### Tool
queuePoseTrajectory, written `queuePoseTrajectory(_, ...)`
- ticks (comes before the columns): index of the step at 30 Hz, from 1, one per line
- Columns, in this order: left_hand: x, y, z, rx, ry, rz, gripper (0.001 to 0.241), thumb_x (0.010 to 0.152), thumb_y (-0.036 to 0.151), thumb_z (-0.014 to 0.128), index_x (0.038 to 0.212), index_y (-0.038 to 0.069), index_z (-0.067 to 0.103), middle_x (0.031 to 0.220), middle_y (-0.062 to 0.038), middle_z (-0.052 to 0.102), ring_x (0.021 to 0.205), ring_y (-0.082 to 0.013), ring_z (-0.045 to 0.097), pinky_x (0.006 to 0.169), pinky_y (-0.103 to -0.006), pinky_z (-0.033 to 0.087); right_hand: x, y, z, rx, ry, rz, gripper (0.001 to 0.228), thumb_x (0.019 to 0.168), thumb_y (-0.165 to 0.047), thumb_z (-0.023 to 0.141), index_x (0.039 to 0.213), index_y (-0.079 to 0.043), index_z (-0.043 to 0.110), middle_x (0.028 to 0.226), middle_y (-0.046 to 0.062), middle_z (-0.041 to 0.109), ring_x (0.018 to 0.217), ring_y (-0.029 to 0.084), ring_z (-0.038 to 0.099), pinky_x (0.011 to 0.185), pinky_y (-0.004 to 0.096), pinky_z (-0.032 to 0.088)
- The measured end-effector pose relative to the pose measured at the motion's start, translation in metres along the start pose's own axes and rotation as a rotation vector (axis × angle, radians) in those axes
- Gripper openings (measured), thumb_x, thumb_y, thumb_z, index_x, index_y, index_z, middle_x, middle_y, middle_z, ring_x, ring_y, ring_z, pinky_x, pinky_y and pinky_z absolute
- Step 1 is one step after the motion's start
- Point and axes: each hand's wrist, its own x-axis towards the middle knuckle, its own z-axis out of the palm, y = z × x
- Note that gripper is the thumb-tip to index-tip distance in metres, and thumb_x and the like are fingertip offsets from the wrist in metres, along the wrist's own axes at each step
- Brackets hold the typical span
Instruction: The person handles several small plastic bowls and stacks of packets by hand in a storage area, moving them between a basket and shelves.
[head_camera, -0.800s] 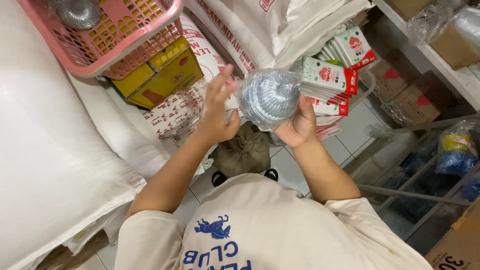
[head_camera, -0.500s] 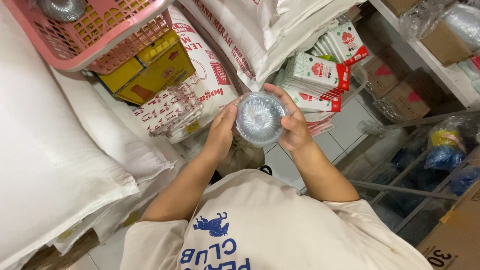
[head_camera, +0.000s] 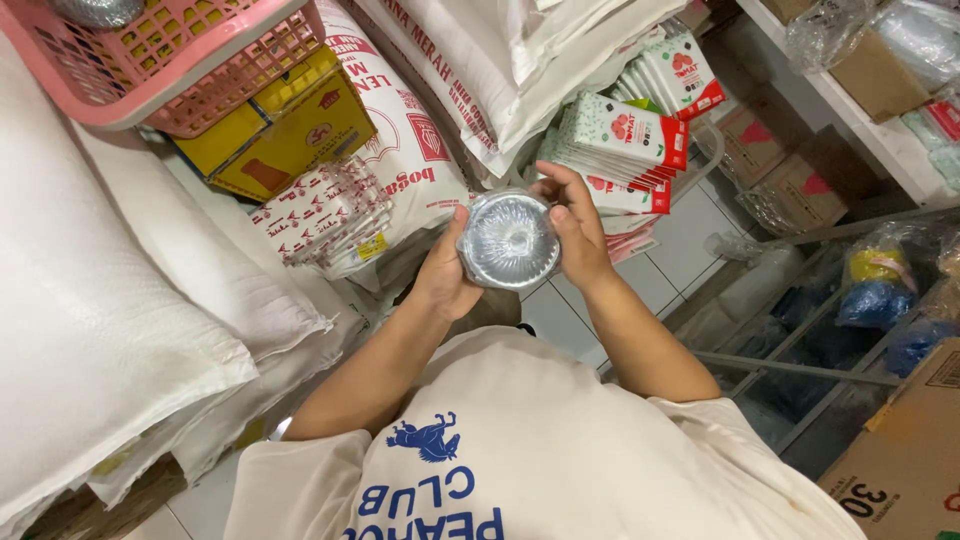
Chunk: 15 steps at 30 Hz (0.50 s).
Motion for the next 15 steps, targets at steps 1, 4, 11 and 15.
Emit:
queuePoseTrajectory(1, -0.001, -0.001, 0.001, -0.008, -0.018, 0.016, 0.067, 0.102, 0.058, 0.047, 0.144, 0.007, 0.052, 0.141, -0.009, 0.060, 0.131, -0.0219, 0.057, 0.113, -0.0432, 0.045, -0.001, -0.002, 0.000, -0.014, -0.010, -0.012, 0.066, 0.108, -0.044, 0.051, 0.154, 0.001, 0.041, 0.130, 0.012, 0.056, 0.121, 0.018, 0.054, 0.111, 0.034, 0.044)
queuePoseTrajectory(4, -0.003, -0.001, 0.004, -0.016, -0.050, 0.046, 0.065, 0.102, 0.057, 0.049, 0.143, 0.006, 0.053, 0.139, -0.010, 0.062, 0.128, -0.0223, 0.059, 0.111, -0.0430, 0.047, -0.004, -0.011, 0.002, -0.045, -0.037, -0.056, 0.059, 0.110, -0.042, 0.046, 0.152, 0.000, 0.041, 0.129, 0.011, 0.056, 0.120, 0.017, 0.053, 0.110, 0.033, 0.044)
queuePoseTrajectory(11, -0.005, 0.002, 0.001, 0.010, -0.002, 0.054, 0.066, 0.101, 0.058, 0.052, 0.139, 0.004, 0.056, 0.134, -0.011, 0.065, 0.124, -0.0230, 0.062, 0.109, -0.0425, 0.049, -0.004, -0.015, 0.010, -0.113, -0.034, -0.104, 0.054, 0.112, -0.038, 0.043, 0.150, 0.000, 0.046, 0.120, 0.009, 0.060, 0.114, 0.015, 0.055, 0.106, 0.031, 0.045)
queuePoseTrajectory(15, -0.006, 0.000, -0.002, 0.001, 0.022, 0.057, 0.067, 0.100, 0.059, 0.053, 0.139, 0.005, 0.056, 0.135, -0.010, 0.064, 0.125, -0.0231, 0.061, 0.109, -0.0433, 0.049, -0.005, -0.009, 0.011, -0.107, -0.021, -0.097, 0.052, 0.113, -0.038, 0.044, 0.147, 0.000, 0.048, 0.120, 0.008, 0.062, 0.114, 0.015, 0.056, 0.106, 0.030, 0.045)
